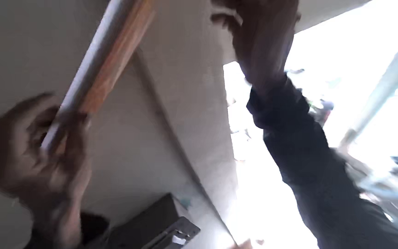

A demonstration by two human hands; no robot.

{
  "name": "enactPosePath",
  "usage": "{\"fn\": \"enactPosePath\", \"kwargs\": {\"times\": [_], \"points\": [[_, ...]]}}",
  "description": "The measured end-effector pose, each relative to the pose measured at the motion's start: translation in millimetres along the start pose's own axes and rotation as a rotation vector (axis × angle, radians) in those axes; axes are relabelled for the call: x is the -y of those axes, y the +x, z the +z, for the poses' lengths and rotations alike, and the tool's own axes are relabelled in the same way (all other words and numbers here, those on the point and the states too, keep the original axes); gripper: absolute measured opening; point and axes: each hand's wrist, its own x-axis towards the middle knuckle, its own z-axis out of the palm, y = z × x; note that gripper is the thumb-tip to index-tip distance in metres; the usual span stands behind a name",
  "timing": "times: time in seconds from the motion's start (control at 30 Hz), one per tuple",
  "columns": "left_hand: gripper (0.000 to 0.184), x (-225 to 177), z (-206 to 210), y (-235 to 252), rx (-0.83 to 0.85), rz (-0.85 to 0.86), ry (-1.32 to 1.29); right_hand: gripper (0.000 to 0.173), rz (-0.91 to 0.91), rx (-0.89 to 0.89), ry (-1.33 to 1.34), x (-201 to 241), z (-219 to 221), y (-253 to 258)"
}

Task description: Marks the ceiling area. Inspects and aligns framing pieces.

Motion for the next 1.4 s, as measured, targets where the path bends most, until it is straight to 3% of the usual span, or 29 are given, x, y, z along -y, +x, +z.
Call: {"fn": "enactPosePath", "kwargs": {"times": [0.07,0.1,0.2,0.27,0.37,0.43,0.5,0.6,0.67,0.73,0.8,0.87,0.93,1.03,1.13,1.27,1.4], "points": [[0.044,-29,34,-38,0.233,-0.078,-0.189,0.068,0.106,-0.114,-0.057,10,-53,-93],[0.041,-47,49,-53,0.369,-0.085,-0.237,0.067,0.208,-0.187,-0.159,17,-80,-147],[0.033,-114,106,-85,0.705,0.048,-0.366,0.052,0.618,-0.31,-0.247,52,-142,-292],[0.033,-162,146,-118,0.846,0.139,-0.474,0.041,0.868,-0.45,-0.264,88,-168,-360],[0.034,-226,202,-173,1.095,0.045,-0.72,0.024,0.959,-0.621,-0.331,137,-203,-417],[0.035,-260,233,-206,1.222,-0.054,-0.847,0.018,0.996,-0.734,-0.397,160,-224,-437],[0.035,-291,257,-231,1.24,-0.095,-0.854,0.02,1.069,-0.86,-0.405,181,-246,-451],[0.038,-336,278,-245,1.046,0.033,-0.803,0.022,1.151,-1.021,-0.487,202,-281,-455],[0.029,-374,279,-249,0.905,0.04,-0.841,0.022,1.173,-1.099,-0.572,208,-303,-458],[0.022,-414,270,-260,0.985,-0.075,-0.953,0.023,1.19,-1.181,-0.586,211,-318,-462],[0.027,-448,271,-283,1.226,-0.346,-1.103,0.027,1.236,-1.236,-0.526,213,-326,-464],[0.039,-472,283,-303,1.381,-0.767,-1.204,0.027,1.276,-1.269,-0.458,213,-324,-466],[0.049,-485,304,-313,1.405,-1.146,-1.295,0.026,1.291,-1.267,-0.406,213,-317,-470],[0.046,-497,330,-317,1.314,-1.475,-1.41,0.025,1.308,-1.265,-0.347,213,-304,-471],[0.032,-497,335,-327,1.294,-1.505,-1.55,0.027,1.349,-1.229,-0.347,212,-294,-486],[0.041,-489,338,-355,1.35,-1.336,-1.669,0.029,1.44,-1.177,-0.367,216,-284,-511],[0.036,-484,345,-363,1.222,-1.509,-1.684,0.037,1.684,-0.921,-0.404,229,-297,-506]]}}
